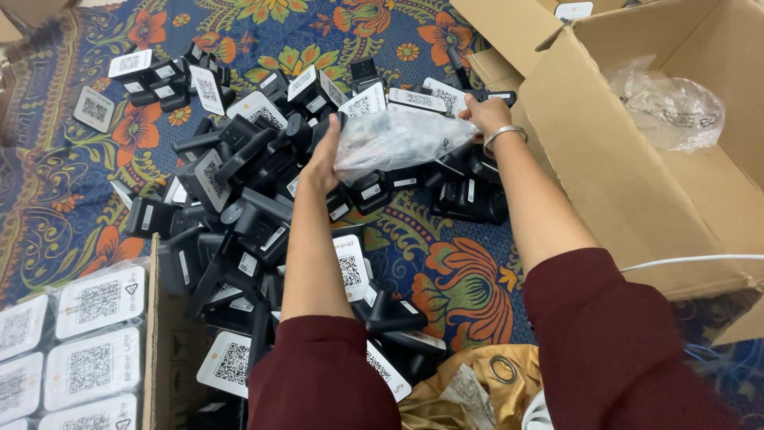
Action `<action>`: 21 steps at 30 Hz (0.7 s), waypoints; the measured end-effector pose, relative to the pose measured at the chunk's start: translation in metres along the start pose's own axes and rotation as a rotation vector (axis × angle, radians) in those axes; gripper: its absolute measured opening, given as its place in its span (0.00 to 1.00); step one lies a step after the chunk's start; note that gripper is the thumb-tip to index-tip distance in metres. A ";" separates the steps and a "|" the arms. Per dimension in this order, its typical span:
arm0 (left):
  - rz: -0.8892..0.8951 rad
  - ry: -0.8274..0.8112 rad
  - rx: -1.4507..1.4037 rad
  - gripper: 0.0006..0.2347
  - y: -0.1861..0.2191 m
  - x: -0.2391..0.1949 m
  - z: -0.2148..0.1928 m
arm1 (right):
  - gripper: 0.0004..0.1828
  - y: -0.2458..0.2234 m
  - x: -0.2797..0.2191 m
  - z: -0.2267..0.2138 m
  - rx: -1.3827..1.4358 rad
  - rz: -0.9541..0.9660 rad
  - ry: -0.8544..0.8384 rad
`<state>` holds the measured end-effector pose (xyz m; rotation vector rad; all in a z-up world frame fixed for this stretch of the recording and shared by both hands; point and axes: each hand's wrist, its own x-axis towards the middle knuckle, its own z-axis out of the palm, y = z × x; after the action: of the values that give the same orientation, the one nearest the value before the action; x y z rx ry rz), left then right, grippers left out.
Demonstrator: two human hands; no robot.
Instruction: The person packs QR-coded electronic items and accessories into cardboard boxes on a bed.
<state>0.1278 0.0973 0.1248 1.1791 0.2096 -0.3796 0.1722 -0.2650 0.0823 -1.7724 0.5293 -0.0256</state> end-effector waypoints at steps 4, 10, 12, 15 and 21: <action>-0.291 -0.069 0.166 0.31 -0.012 0.010 0.002 | 0.29 -0.010 -0.005 -0.004 -0.189 -0.250 0.115; -0.055 -0.139 0.432 0.31 -0.025 0.038 -0.001 | 0.31 -0.024 -0.027 -0.018 -0.179 -0.229 0.188; 0.166 0.044 0.470 0.34 -0.022 0.028 0.006 | 0.32 -0.036 -0.045 -0.021 -0.082 -0.070 0.167; 0.335 0.138 0.557 0.35 -0.019 0.032 -0.006 | 0.33 -0.015 -0.023 -0.031 0.008 -0.048 0.081; 0.466 0.389 0.663 0.38 -0.008 0.018 -0.014 | 0.38 -0.052 -0.082 -0.030 -0.169 0.180 -0.560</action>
<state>0.1418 0.1047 0.1061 1.9021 0.1391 0.2213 0.1076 -0.2543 0.1594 -1.7866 0.2834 0.6391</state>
